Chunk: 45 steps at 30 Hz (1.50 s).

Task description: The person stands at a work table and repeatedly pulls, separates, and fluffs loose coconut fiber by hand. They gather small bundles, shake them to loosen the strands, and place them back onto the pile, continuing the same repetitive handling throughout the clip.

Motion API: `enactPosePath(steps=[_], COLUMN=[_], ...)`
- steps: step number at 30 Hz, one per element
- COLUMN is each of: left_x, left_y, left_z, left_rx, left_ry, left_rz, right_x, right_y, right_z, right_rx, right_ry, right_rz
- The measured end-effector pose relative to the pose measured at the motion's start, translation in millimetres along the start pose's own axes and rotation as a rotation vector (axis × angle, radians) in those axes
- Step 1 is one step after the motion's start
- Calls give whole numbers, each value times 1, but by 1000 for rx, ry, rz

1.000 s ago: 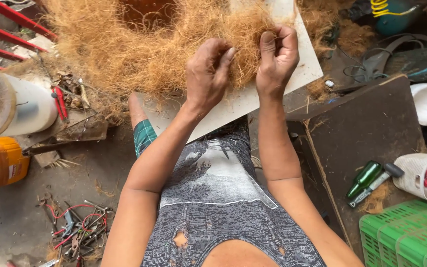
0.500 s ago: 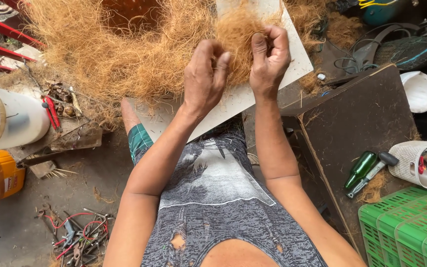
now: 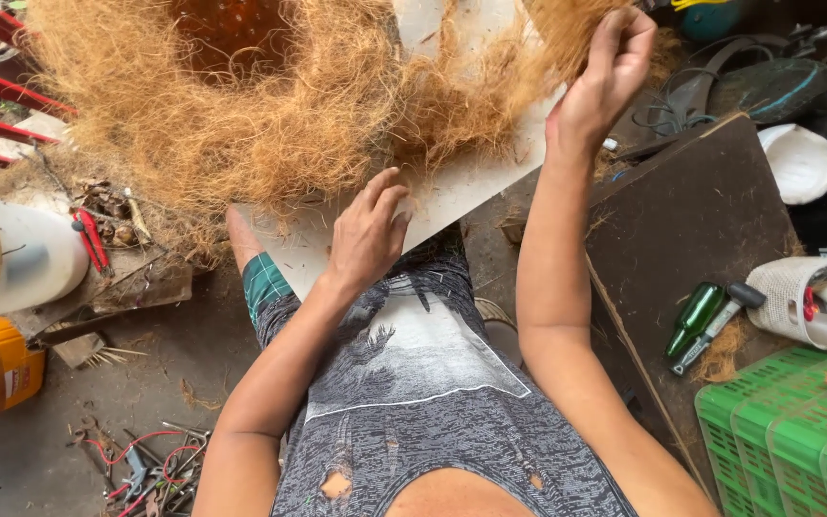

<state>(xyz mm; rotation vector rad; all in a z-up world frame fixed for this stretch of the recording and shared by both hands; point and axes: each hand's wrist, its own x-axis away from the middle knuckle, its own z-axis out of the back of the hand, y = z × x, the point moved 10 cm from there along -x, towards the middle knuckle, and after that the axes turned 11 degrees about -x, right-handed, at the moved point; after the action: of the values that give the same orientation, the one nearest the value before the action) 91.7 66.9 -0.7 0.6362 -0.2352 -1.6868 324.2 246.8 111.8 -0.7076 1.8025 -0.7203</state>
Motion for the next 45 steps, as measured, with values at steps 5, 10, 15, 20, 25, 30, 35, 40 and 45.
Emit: enactPosePath(steps=[5,10,15,20,25,30,35,40,45], left_x=[-42,-72,-42,-28,-22,-25,-37,-44,-38], left_y=[5,-7,-50,-69,-92,-98,-97,-123,-131], left_z=[63,88,93,115,124,120,111,112,124], left_rx=[677,954,843,939,798,762,574,498,713], left_ry=[59,253,389,425,504,560,399,413,497], left_rz=[268,98,275,361,362,342,414,419,438], right_x=[53,105,132,132,129,131,143,126,116], right_y=[-37,-13,5,4,26,23,26,55,67], right_z=[-74,-129,-157,-160,-151,-162,-193,-198,-179], right_rx=[3,315,193,27,-72,-101,164,146,189], right_ry=[-226,-473,-653,-574,-439,-514,-746,-663,-406], right_rz=[-66,33,-62,-252,-305,-367,-376,-212,-194])
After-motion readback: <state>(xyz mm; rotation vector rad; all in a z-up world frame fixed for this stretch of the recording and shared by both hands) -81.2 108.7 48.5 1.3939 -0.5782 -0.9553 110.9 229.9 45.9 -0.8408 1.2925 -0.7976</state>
